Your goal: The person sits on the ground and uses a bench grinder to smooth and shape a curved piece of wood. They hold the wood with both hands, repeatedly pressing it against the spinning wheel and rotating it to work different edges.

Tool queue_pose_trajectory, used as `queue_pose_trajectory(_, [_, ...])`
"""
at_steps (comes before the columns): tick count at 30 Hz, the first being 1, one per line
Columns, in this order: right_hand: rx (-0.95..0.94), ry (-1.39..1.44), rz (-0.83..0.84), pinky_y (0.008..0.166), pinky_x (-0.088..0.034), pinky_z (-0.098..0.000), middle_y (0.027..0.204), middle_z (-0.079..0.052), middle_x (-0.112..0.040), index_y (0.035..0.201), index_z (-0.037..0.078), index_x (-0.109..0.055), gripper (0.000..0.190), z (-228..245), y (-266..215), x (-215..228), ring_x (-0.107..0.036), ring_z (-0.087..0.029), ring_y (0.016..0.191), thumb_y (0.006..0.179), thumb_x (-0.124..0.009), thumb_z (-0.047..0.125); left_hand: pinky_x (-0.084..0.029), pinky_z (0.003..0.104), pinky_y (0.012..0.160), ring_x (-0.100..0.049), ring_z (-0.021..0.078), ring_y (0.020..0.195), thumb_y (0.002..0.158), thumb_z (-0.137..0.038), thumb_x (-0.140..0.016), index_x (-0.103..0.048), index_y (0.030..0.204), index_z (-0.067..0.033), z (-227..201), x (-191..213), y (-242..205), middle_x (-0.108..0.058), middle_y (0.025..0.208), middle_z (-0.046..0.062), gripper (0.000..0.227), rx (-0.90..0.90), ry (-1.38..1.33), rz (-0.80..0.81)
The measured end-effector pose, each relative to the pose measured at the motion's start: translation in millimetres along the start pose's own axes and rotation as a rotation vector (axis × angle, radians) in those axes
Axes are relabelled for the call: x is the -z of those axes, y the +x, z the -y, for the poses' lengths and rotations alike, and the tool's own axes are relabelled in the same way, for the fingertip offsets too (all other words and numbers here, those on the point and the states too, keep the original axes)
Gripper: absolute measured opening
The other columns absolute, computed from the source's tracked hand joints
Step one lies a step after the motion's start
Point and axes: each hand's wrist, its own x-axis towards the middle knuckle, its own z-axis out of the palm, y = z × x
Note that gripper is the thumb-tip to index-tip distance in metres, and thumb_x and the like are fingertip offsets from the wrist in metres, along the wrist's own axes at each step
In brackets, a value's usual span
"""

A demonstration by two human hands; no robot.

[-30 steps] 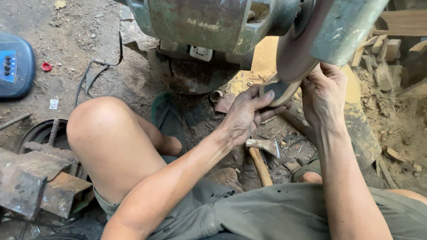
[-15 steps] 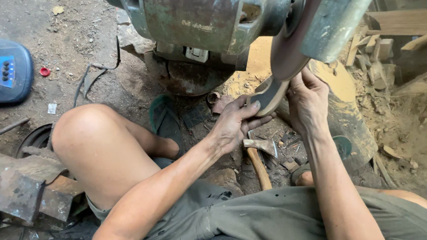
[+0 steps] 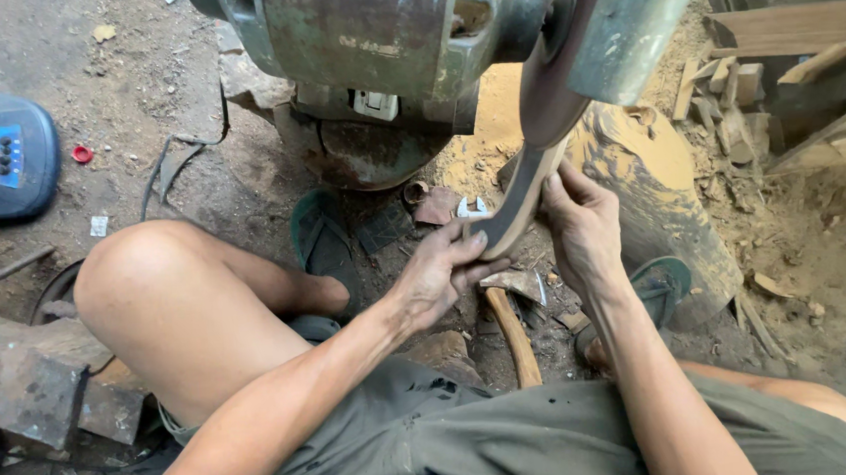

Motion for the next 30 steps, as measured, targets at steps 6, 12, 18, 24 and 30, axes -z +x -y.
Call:
queue_pose_trajectory(6, [-0.081,0.131,-0.047,0.104,-0.056,-0.042,0.131,-0.015,-0.067,0.138,-0.005,-0.056,0.038,14.9,-13.6,11.3,-0.069,-0.025,0.115,0.106,-0.051,0.015,-0.048,0.037,0.111,-0.061,0.0287,0.126,0.097,-0.019,-0.066,-0.051,0.137,0.0079,8.5,-8.3,9.4,-0.064,0.132,0.019,0.051,-0.124,0.34,-0.046])
queue_pose_trajectory(12, [-0.045,0.211,-0.067,0.104,-0.053,-0.0452,0.124,-0.013,-0.068,0.133,-0.004,-0.059,0.034,26.6,-8.3,20.1,-0.065,-0.024,0.114,0.108,-0.051,0.018,-0.043,0.034,0.115,-0.058,0.0202,0.13,0.091,-0.028,-0.072,-0.042,0.142,-0.0054,4.9,-24.6,23.3,-0.061,0.138,0.012,0.064,-0.161,0.404,-0.08])
queue_pose_trajectory(18, [0.038,0.12,-0.035,0.108,-0.05,-0.0412,0.13,-0.011,-0.065,0.141,-0.004,-0.057,0.038,28.8,5.2,22.1,-0.061,-0.02,0.121,0.109,-0.055,0.016,-0.054,0.035,0.104,-0.067,0.0206,0.114,0.087,-0.025,-0.076,-0.056,0.133,-0.0024,-3.1,-37.2,32.0,-0.071,0.126,0.016,0.055,-0.258,0.641,-0.147])
queue_pose_trajectory(24, [0.168,-0.054,0.037,0.109,-0.051,-0.0378,0.135,-0.013,-0.061,0.145,-0.006,-0.05,0.048,29.3,7.1,18.1,-0.061,-0.02,0.12,0.101,-0.065,0.002,-0.059,0.037,0.094,-0.069,0.0221,0.108,0.089,-0.018,-0.074,-0.062,0.129,-0.0033,6.1,-48.6,24.1,-0.069,0.121,0.013,0.044,-0.613,1.001,-0.298])
queue_pose_trajectory(30, [0.251,0.073,0.065,0.112,-0.053,-0.0377,0.137,-0.014,-0.06,0.147,-0.006,-0.046,0.051,38.5,16.2,12.7,-0.064,-0.022,0.123,0.1,-0.067,-0.001,-0.058,0.038,0.096,-0.07,0.0272,0.108,0.097,-0.021,-0.07,-0.056,0.139,0.0016,-7.5,-56.9,32.7,-0.067,0.123,0.019,0.05,-0.561,1.123,-0.3])
